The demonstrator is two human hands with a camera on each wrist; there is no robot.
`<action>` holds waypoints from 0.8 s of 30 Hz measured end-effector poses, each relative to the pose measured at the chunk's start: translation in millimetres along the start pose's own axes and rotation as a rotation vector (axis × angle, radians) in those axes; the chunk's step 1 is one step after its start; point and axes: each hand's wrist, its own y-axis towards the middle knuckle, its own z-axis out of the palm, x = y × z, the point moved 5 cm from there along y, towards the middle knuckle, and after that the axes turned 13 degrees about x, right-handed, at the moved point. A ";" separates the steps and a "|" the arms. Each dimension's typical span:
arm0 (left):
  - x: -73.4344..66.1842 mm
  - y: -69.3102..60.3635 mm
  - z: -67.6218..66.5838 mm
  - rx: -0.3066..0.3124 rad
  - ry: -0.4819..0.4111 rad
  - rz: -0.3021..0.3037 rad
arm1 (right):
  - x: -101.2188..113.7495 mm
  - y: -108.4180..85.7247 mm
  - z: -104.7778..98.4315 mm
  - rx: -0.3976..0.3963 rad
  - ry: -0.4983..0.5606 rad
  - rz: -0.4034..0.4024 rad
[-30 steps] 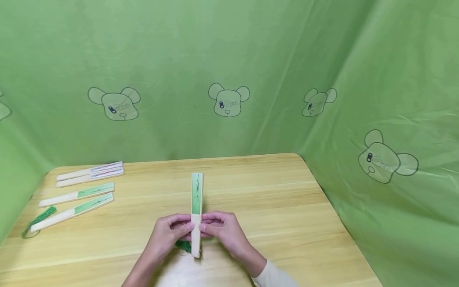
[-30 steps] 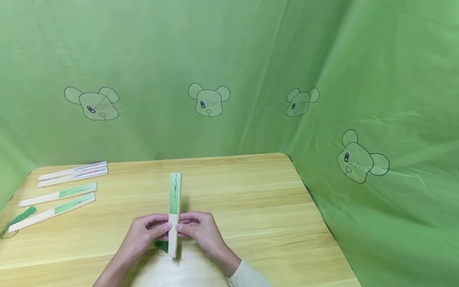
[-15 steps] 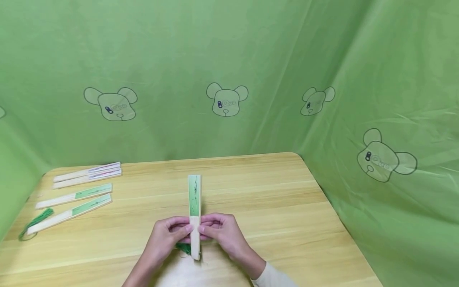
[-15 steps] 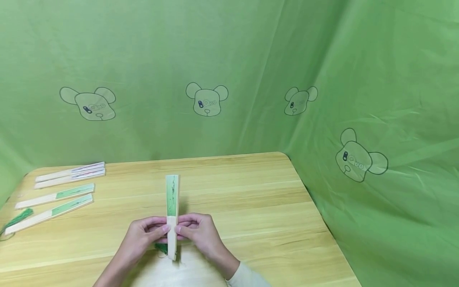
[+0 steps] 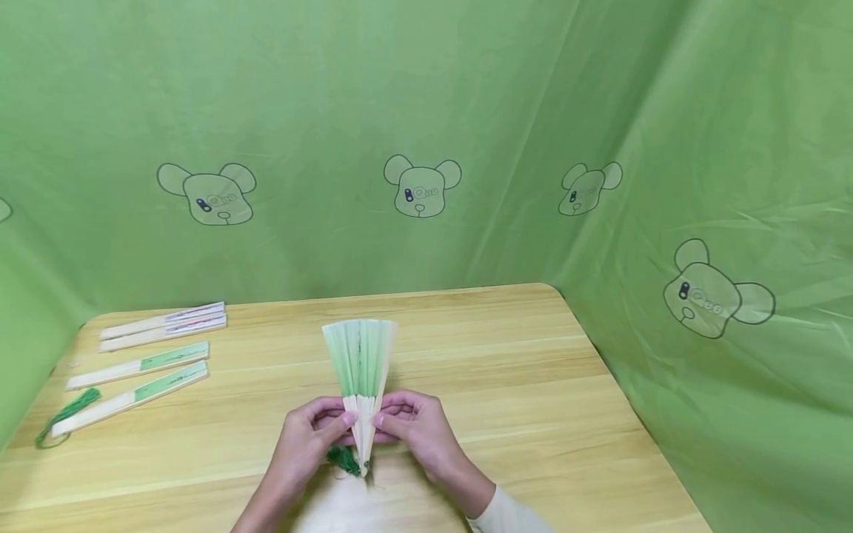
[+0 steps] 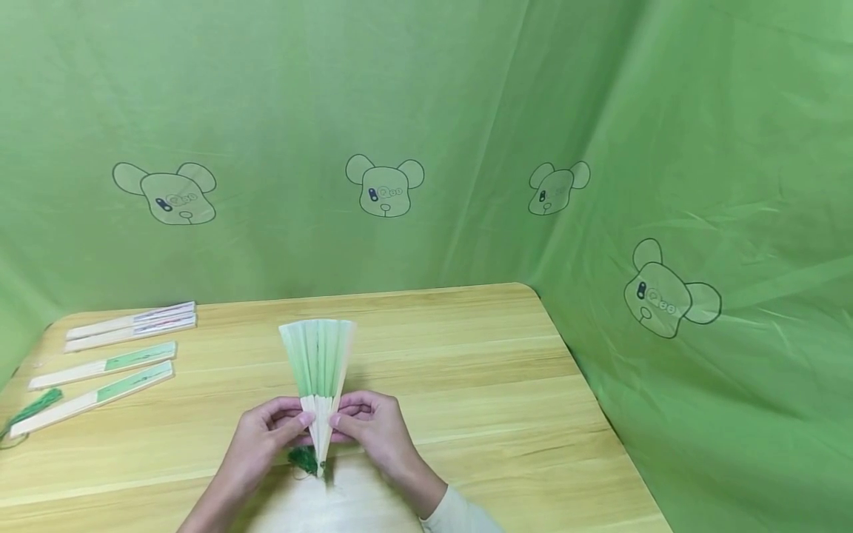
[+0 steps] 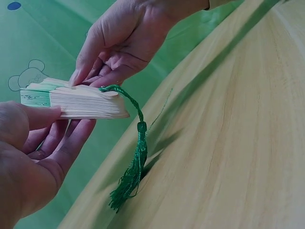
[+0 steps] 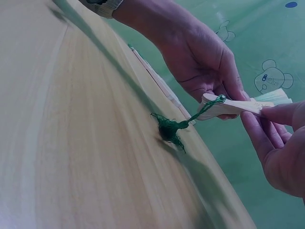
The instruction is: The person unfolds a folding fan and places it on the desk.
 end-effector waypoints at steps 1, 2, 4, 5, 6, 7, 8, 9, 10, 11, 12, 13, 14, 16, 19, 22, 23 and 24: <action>-0.2 -0.1 -0.7 -0.007 0.001 0.002 | 0.0 0.1 -0.2 -0.002 0.004 -0.001; -0.3 -0.2 -1.4 -0.013 0.001 0.005 | -0.1 0.2 -0.5 -0.004 0.008 -0.002; -0.4 -0.6 -2.6 -0.027 -0.002 0.010 | -0.4 0.2 -1.1 -0.008 0.016 -0.001; -0.5 -0.6 -3.2 -0.034 -0.006 0.013 | -0.6 0.3 -1.5 -0.009 0.020 -0.002; -0.3 -0.6 -3.6 -0.041 -0.012 0.013 | -0.7 0.3 -1.9 -0.011 0.024 -0.002; -0.1 -0.8 -4.1 -0.048 -0.017 0.014 | -0.8 0.3 -2.4 -0.014 0.025 -0.002; 0.0 -0.8 -4.4 -0.054 -0.025 0.013 | -0.9 0.3 -2.9 -0.017 0.028 -0.003; 0.0 -0.8 -4.7 -0.060 -0.032 0.013 | -0.8 0.3 -3.4 -0.019 0.028 -0.004; -0.1 -0.5 -4.8 -0.064 -0.041 0.013 | -0.9 0.4 -4.1 -0.022 0.031 -0.007; -0.1 -0.5 -5.0 -0.068 -0.049 0.013 | -0.9 0.4 -4.6 -0.024 0.035 -0.010; -0.3 -0.6 -5.3 -0.073 -0.057 0.015 | -0.9 0.4 -5.2 -0.026 0.040 -0.012; -0.7 -0.7 -5.5 -0.077 -0.061 0.015 | -0.9 0.5 -5.7 -0.026 0.044 -0.015; -1.0 -0.9 -5.8 -0.081 -0.066 0.016 | -1.0 0.5 -6.1 -0.024 0.050 -0.016; -1.0 -1.9 -6.3 -0.088 -0.069 0.013 | -1.5 0.5 -6.6 -0.021 0.062 -0.016; -0.9 -3.1 -6.8 -0.096 -0.065 0.007 | -1.7 0.3 -7.1 -0.017 0.071 -0.013; -1.2 -3.1 -7.2 -0.097 -0.075 0.009 | -1.4 0.5 -7.6 -0.021 0.077 -0.015; -1.4 -2.9 -7.3 -0.098 -0.078 0.010 | -1.1 0.7 -7.8 -0.024 0.079 -0.016; -1.5 -2.5 -7.5 -0.098 -0.081 0.011 | -0.9 1.0 -8.0 -0.026 0.082 -0.017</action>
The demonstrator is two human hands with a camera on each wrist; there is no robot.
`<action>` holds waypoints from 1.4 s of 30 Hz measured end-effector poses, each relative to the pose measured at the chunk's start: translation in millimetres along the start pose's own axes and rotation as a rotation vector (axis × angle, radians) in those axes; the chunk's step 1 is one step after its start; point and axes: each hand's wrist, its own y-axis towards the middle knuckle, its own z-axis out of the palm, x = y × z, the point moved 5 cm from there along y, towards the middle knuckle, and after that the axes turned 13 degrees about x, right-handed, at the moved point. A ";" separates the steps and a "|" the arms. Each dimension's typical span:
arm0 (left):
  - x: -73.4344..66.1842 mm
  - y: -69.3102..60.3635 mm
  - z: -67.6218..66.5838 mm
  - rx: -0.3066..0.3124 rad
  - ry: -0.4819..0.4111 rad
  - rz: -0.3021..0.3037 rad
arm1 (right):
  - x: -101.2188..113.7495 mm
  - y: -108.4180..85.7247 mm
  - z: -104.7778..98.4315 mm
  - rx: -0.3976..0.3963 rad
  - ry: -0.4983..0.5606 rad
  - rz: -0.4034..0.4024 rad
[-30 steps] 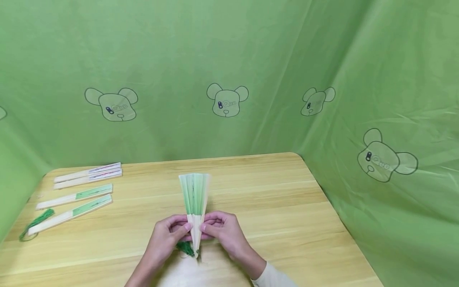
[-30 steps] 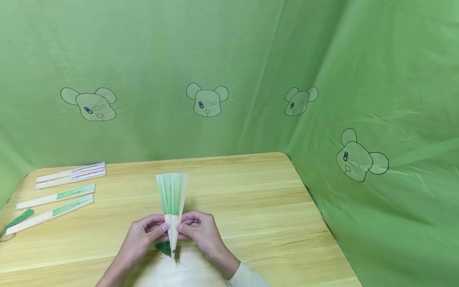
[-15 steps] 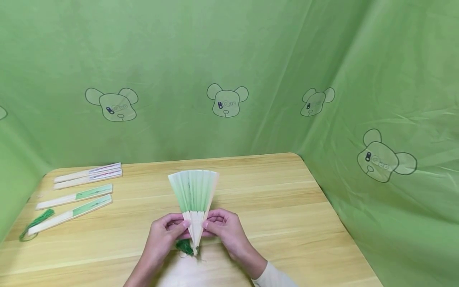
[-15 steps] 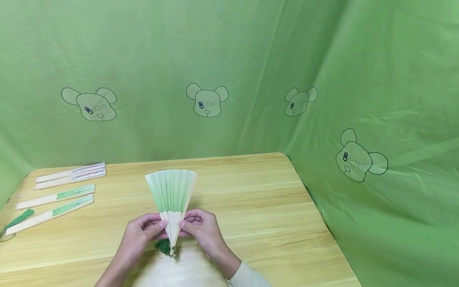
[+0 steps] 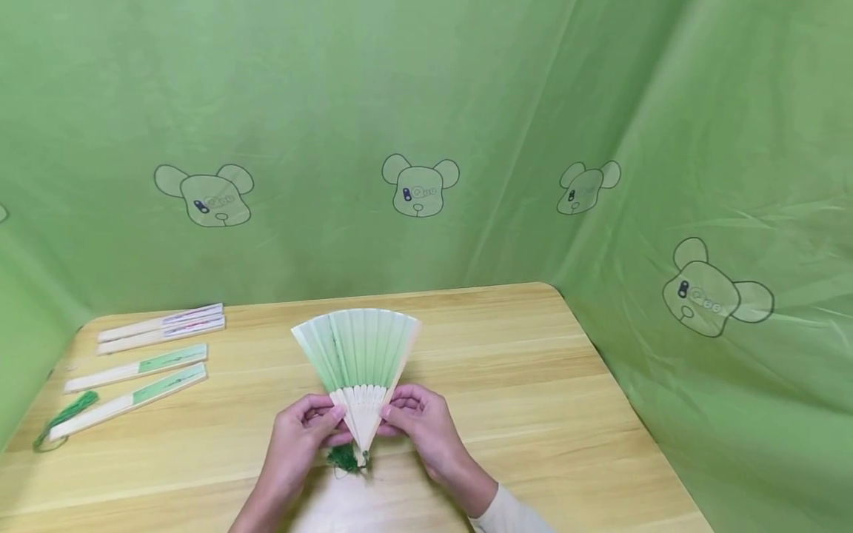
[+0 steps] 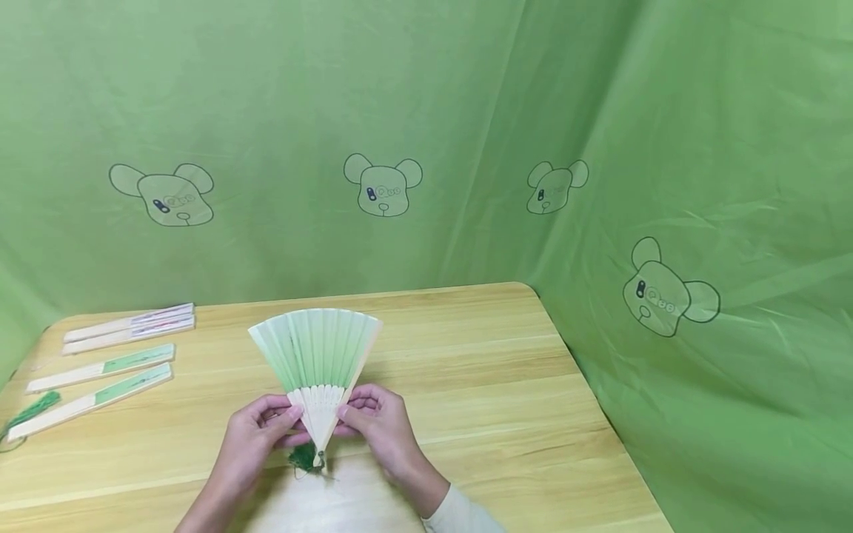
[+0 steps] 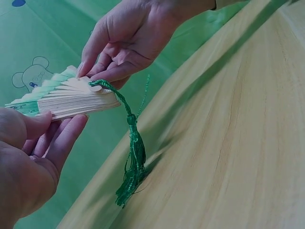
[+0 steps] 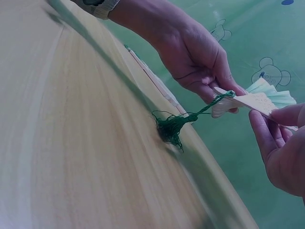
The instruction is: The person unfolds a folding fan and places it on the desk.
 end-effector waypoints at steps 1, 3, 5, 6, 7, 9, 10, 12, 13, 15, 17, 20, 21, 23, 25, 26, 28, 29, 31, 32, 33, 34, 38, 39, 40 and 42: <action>-0.2 0.2 -0.2 0.000 -0.005 0.001 | 0.3 0.2 -0.2 -0.003 0.003 -0.001; -1.0 0.7 -0.8 -0.004 -0.019 0.002 | 0.7 0.7 -0.5 -0.007 0.008 -0.005; -1.8 1.3 -1.4 -0.006 -0.034 0.004 | 1.2 1.3 -0.7 -0.010 0.012 -0.008; -2.2 1.5 -1.6 -0.006 -0.042 0.005 | 1.3 1.6 -0.8 -0.010 0.013 -0.010; -2.6 1.7 -1.9 -0.006 -0.050 0.009 | 1.5 1.8 -0.8 -0.010 0.015 -0.013; -2.6 1.8 -2.5 -0.004 -0.053 0.015 | 1.7 2.3 -0.9 -0.009 0.021 -0.016; -2.5 1.9 -2.9 -0.004 -0.052 0.015 | 1.7 2.6 -0.9 -0.008 0.023 -0.017; -2.1 1.8 -3.7 -0.003 -0.043 0.014 | 1.6 2.8 -1.2 -0.008 0.030 -0.020; -1.7 1.8 -4.3 -0.004 -0.037 0.012 | 1.5 2.8 -1.4 -0.009 0.036 -0.021; -1.0 1.9 -5.8 -0.007 -0.031 0.004 | 1.3 2.8 -2.0 -0.013 0.041 -0.024; -0.6 2.0 -7.1 -0.008 -0.029 -0.005 | 1.1 2.9 -2.5 -0.018 0.047 -0.028; -0.4 2.2 -8.5 -0.007 -0.029 -0.011 | 0.9 3.1 -2.7 -0.024 0.053 -0.030; -0.6 2.3 -8.7 -0.005 -0.029 -0.010 | 0.8 3.1 -2.7 -0.026 0.057 -0.032; -1.4 2.5 -8.8 -0.002 -0.033 -0.007 | 0.5 3.2 -2.7 -0.026 0.075 -0.038; -2.6 2.4 -8.7 0.003 -0.035 0.001 | 0.2 2.9 -2.9 -0.027 0.092 -0.042; -3.1 2.4 -8.8 0.004 -0.036 0.002 | 0.1 2.8 -2.9 -0.026 0.102 -0.044; -4.5 1.9 -8.6 0.006 -0.033 0.009 | 0.0 2.5 -3.2 -0.027 0.113 -0.047; -5.0 1.6 -8.5 0.007 -0.030 0.012 | 0.1 2.3 -3.4 -0.028 0.116 -0.047; -5.5 1.4 -8.6 0.007 -0.032 0.017 | 0.1 2.2 -4.0 -0.032 0.122 -0.048; -5.5 1.6 -8.9 0.006 -0.036 0.021 | 0.2 2.1 -4.3 -0.035 0.125 -0.048; -5.6 1.6 -9.2 0.004 -0.040 0.026 | 0.1 1.9 -4.6 -0.038 0.128 -0.048; -5.7 1.7 -9.4 0.004 -0.043 0.030 | 0.1 1.8 -5.0 -0.041 0.133 -0.048; -6.4 1.6 -10.6 -0.005 -0.062 0.050 | -0.4 1.1 -6.0 -0.046 0.151 -0.045; -6.9 1.4 -10.8 -0.008 -0.062 0.055 | -0.5 1.0 -6.0 -0.047 0.157 -0.045; -7.3 1.2 -10.9 -0.011 -0.064 0.061 | -0.7 0.9 -6.2 -0.048 0.163 -0.046; -8.2 0.9 -11.3 -0.018 -0.067 0.071 | -0.9 0.6 -6.3 -0.053 0.174 -0.046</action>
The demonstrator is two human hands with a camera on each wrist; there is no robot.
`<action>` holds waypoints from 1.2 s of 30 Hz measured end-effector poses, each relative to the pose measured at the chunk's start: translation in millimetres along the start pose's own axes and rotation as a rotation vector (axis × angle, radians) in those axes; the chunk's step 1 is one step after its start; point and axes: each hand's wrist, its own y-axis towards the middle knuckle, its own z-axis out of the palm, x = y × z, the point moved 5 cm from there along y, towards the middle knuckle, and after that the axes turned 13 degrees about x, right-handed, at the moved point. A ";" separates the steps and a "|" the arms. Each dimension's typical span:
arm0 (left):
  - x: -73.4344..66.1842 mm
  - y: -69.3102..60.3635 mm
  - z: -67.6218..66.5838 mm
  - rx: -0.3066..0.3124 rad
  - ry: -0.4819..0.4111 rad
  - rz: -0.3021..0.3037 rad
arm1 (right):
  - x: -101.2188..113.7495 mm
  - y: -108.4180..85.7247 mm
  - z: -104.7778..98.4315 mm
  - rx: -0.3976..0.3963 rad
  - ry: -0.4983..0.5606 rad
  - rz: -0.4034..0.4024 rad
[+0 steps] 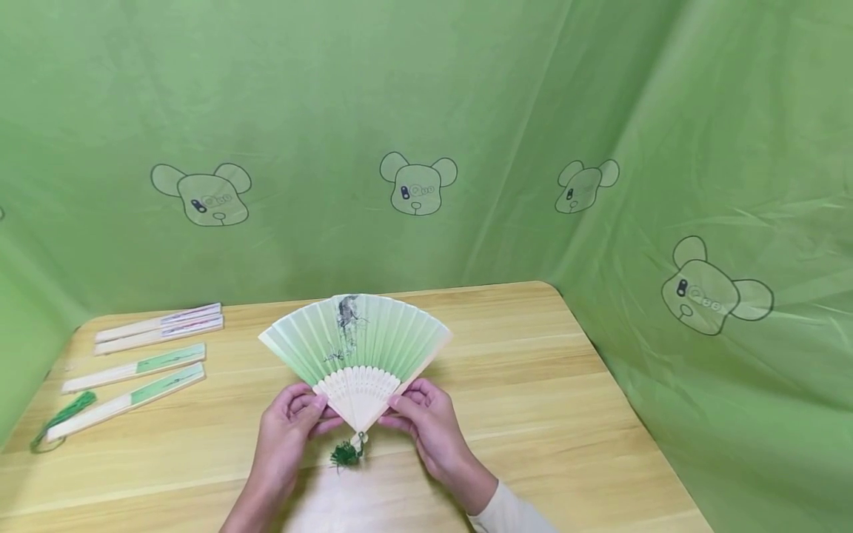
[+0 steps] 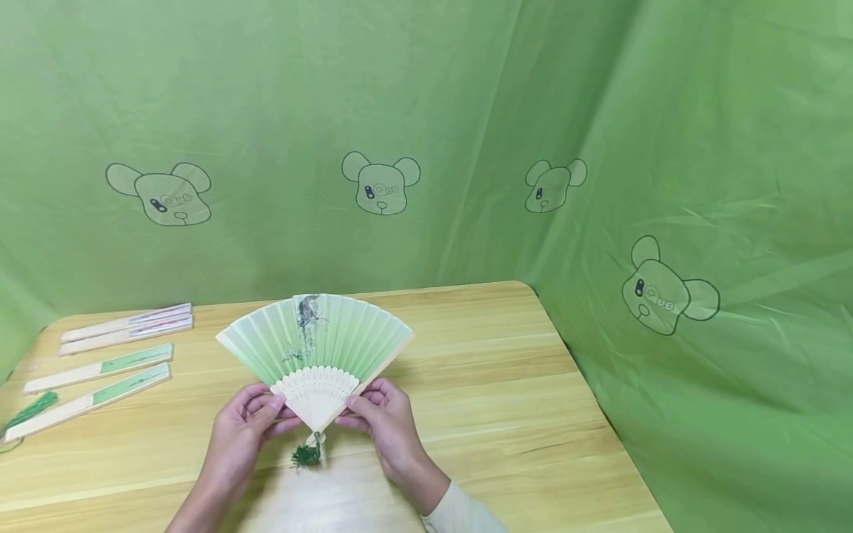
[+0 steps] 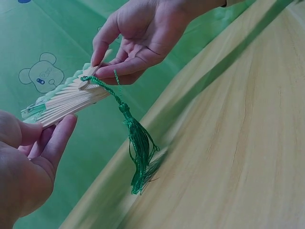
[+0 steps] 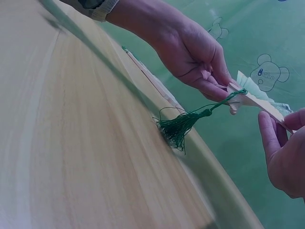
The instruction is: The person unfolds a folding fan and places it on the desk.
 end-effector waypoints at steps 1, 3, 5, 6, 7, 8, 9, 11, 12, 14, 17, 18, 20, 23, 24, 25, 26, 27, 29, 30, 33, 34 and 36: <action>-0.2 -0.1 -0.2 -0.002 -0.002 0.005 | -0.1 0.1 -0.1 0.000 0.001 -0.001; -1.0 -0.4 -0.5 -0.005 -0.005 0.014 | -0.1 0.2 -0.3 -0.002 0.007 -0.002; -1.5 -0.6 -0.8 -0.007 -0.009 0.021 | 0.0 0.5 -0.8 -0.001 0.006 -0.004; -1.9 -0.6 -0.9 -0.009 -0.011 0.024 | 0.0 0.8 -1.1 -0.001 0.006 -0.005; -2.4 -0.6 -1.0 -0.010 -0.013 0.028 | 0.3 0.9 -1.4 0.000 0.007 -0.007; -2.9 -0.6 -0.9 -0.010 -0.014 0.032 | 0.6 1.1 -1.7 -0.001 0.009 -0.008; -3.4 -0.7 -0.9 -0.012 -0.016 0.036 | 0.8 1.2 -2.0 -0.002 0.009 -0.010; -4.1 -0.8 -1.0 -0.013 -0.020 0.043 | 1.3 1.4 -2.5 -0.004 0.013 -0.012; -4.2 -1.0 -1.0 -0.014 -0.022 0.045 | 1.3 1.5 -2.8 -0.004 0.012 -0.012; -4.2 -1.4 -1.1 -0.014 -0.025 0.053 | 1.5 1.6 -3.2 -0.006 0.015 -0.012; -3.4 -1.9 -1.8 -0.018 -0.029 0.062 | 1.9 1.5 -3.6 -0.011 0.025 -0.018; -3.2 -1.9 -1.9 -0.019 -0.030 0.068 | 2.2 1.5 -3.7 -0.012 0.029 -0.021; -2.8 -1.5 -2.4 -0.023 -0.034 0.074 | 2.7 1.4 -4.2 -0.016 0.039 -0.028; -2.3 -0.9 -3.1 -0.028 -0.039 0.080 | 3.2 1.5 -4.9 -0.020 0.051 -0.035; -2.1 -0.6 -3.3 -0.029 -0.040 0.079 | 3.3 1.6 -5.3 -0.021 0.051 -0.035; -1.9 -0.4 -3.5 -0.030 -0.040 0.080 | 3.3 1.6 -5.6 -0.023 0.054 -0.036; -1.7 -0.4 -3.6 -0.030 -0.039 0.081 | 3.5 1.6 -5.8 -0.025 0.056 -0.036; -1.7 -0.5 -3.7 -0.031 -0.039 0.082 | 3.6 1.5 -6.0 -0.026 0.056 -0.035; -1.6 -1.0 -3.8 -0.031 -0.035 0.084 | 3.9 1.5 -6.3 -0.029 0.058 -0.034; -1.5 -1.2 -3.8 -0.032 -0.035 0.084 | 4.0 1.5 -6.5 -0.030 0.058 -0.035; -1.4 -1.5 -3.6 -0.032 -0.036 0.088 | 4.3 1.8 -7.3 -0.034 0.064 -0.035; -1.5 -1.3 -3.4 -0.033 -0.038 0.090 | 4.4 1.9 -7.6 -0.035 0.065 -0.035; -1.4 -1.1 -3.2 -0.037 -0.045 0.092 | 4.6 2.1 -8.1 -0.038 0.071 -0.036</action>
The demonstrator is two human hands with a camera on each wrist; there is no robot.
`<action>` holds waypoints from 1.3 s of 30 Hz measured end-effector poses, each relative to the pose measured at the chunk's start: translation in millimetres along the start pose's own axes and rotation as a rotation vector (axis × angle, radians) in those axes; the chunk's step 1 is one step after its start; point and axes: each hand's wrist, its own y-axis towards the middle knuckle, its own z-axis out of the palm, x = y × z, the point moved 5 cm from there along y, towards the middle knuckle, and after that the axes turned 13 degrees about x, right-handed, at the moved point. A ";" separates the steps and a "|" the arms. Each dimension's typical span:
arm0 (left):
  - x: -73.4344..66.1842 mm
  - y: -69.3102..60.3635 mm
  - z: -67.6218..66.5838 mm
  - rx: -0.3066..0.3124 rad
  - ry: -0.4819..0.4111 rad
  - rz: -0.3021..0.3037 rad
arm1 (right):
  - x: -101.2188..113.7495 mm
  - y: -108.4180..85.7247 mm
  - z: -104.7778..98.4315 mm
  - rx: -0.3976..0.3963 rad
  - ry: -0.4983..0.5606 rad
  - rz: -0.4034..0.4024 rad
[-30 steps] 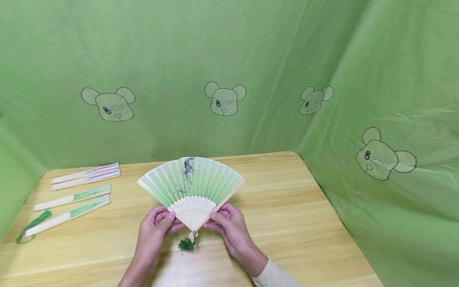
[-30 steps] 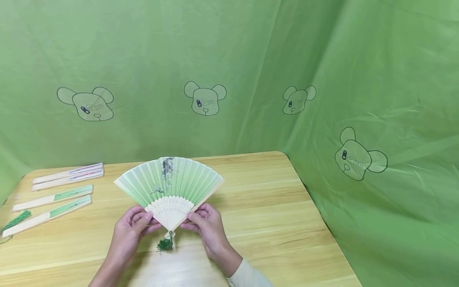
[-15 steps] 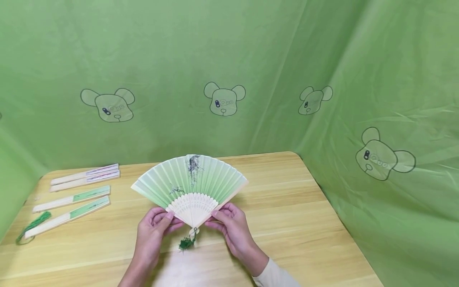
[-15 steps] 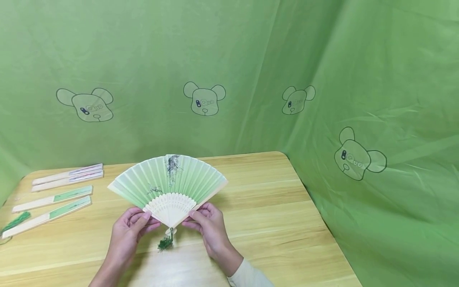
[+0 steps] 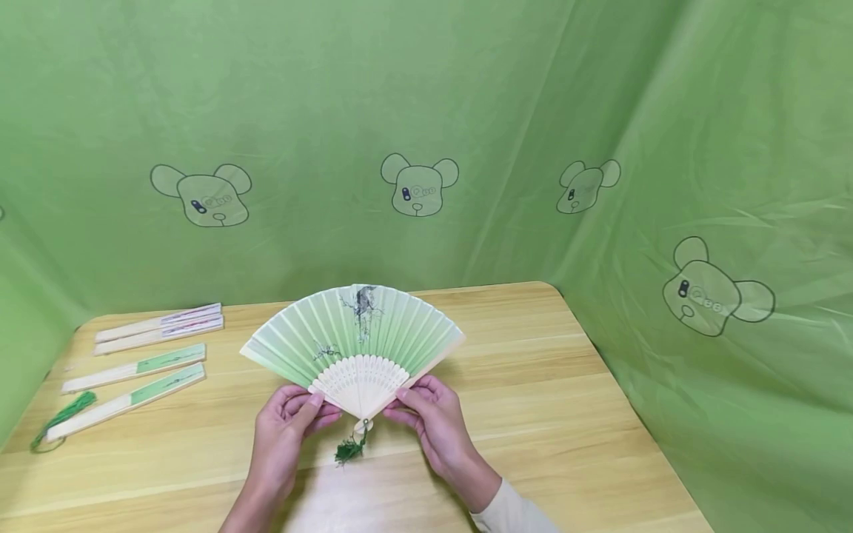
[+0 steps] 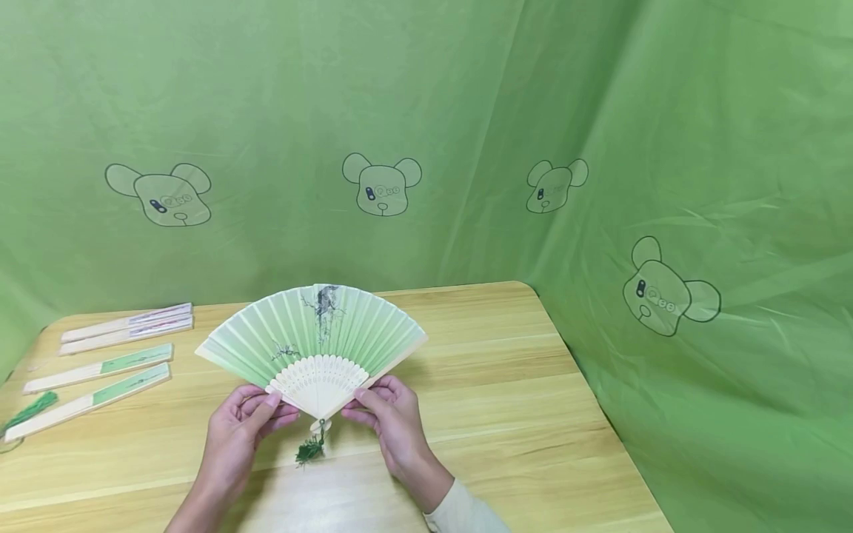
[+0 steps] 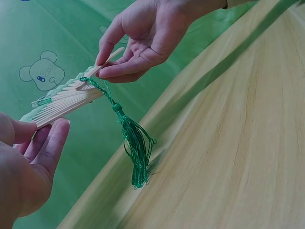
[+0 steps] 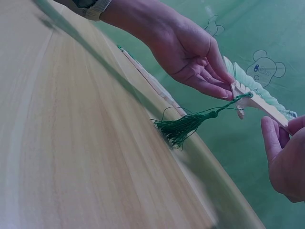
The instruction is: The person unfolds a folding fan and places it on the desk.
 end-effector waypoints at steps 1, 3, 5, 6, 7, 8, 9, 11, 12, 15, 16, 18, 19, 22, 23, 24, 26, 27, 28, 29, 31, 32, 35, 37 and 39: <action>-0.2 0.2 -0.1 -0.001 -0.002 0.002 | 0.2 0.1 -0.2 -0.001 0.002 -0.001; -1.0 0.2 0.0 -0.003 -0.007 0.005 | 0.7 0.3 -0.6 -0.003 0.005 -0.004; -1.3 -0.1 -0.2 -0.004 -0.012 0.011 | 1.3 0.3 -1.0 -0.005 0.008 -0.009; -1.3 -0.1 -0.2 -0.003 -0.017 0.011 | 1.3 0.3 -1.4 -0.007 0.009 -0.010; -1.4 -0.3 -0.2 -0.002 -0.020 0.013 | 1.4 0.4 -1.8 -0.008 0.008 -0.011; -1.5 -0.5 -0.2 0.000 -0.023 0.015 | 1.3 0.4 -2.1 -0.009 0.008 -0.011; -1.5 -0.4 -0.4 0.001 -0.027 0.016 | 1.3 0.3 -2.2 -0.010 0.009 -0.012; -0.8 -0.3 -0.4 -0.002 -0.037 0.015 | 1.1 0.3 -3.0 -0.010 0.008 -0.011; -0.6 -0.3 -0.4 -0.002 -0.041 0.016 | 1.0 0.4 -3.1 -0.012 0.009 -0.011; -0.2 -0.3 -0.1 -0.001 -0.050 0.015 | 1.0 0.2 -3.5 -0.015 0.011 -0.010; -0.1 -0.2 0.1 0.001 -0.054 0.016 | 0.9 0.2 -3.7 -0.017 0.012 -0.010; 0.0 -0.1 0.6 0.007 -0.059 0.018 | 0.9 0.2 -4.2 -0.023 0.015 -0.008; 0.0 -0.1 0.8 0.011 -0.062 0.019 | 0.9 0.2 -4.6 -0.027 0.016 -0.007; 0.0 -0.1 1.4 0.019 -0.070 0.024 | 1.0 0.7 -5.4 -0.037 0.021 -0.006; 0.0 -0.2 1.6 0.021 -0.072 0.025 | 0.9 0.7 -5.8 -0.040 0.022 -0.005; 0.0 -0.1 1.7 0.022 -0.073 0.025 | 0.9 0.7 -6.1 -0.042 0.020 -0.005; 0.0 0.0 1.7 0.023 -0.076 0.025 | 0.8 0.9 -6.3 -0.046 0.021 -0.006; 0.0 0.1 1.6 0.024 -0.078 0.025 | 0.7 0.9 -6.5 -0.048 0.022 -0.006; 0.1 0.2 1.5 0.024 -0.081 0.025 | 0.7 1.0 -6.6 -0.049 0.021 -0.007; 0.2 0.3 1.4 0.024 -0.084 0.026 | 0.6 1.0 -6.8 -0.050 0.022 -0.009; 0.7 0.3 1.1 0.024 -0.093 0.026 | 0.5 1.2 -7.0 -0.052 0.024 -0.011; 1.0 0.3 0.8 0.022 -0.098 0.026 | 0.4 1.2 -7.1 -0.052 0.025 -0.011; 1.6 -0.1 0.3 0.018 -0.115 0.029 | 0.3 1.0 -7.0 -0.049 0.027 -0.012; 1.8 -0.4 0.0 0.015 -0.126 0.033 | 0.3 0.8 -6.9 -0.046 0.030 -0.012; 1.5 -0.6 0.0 0.013 -0.137 0.037 | 0.4 0.7 -6.7 -0.044 0.035 -0.013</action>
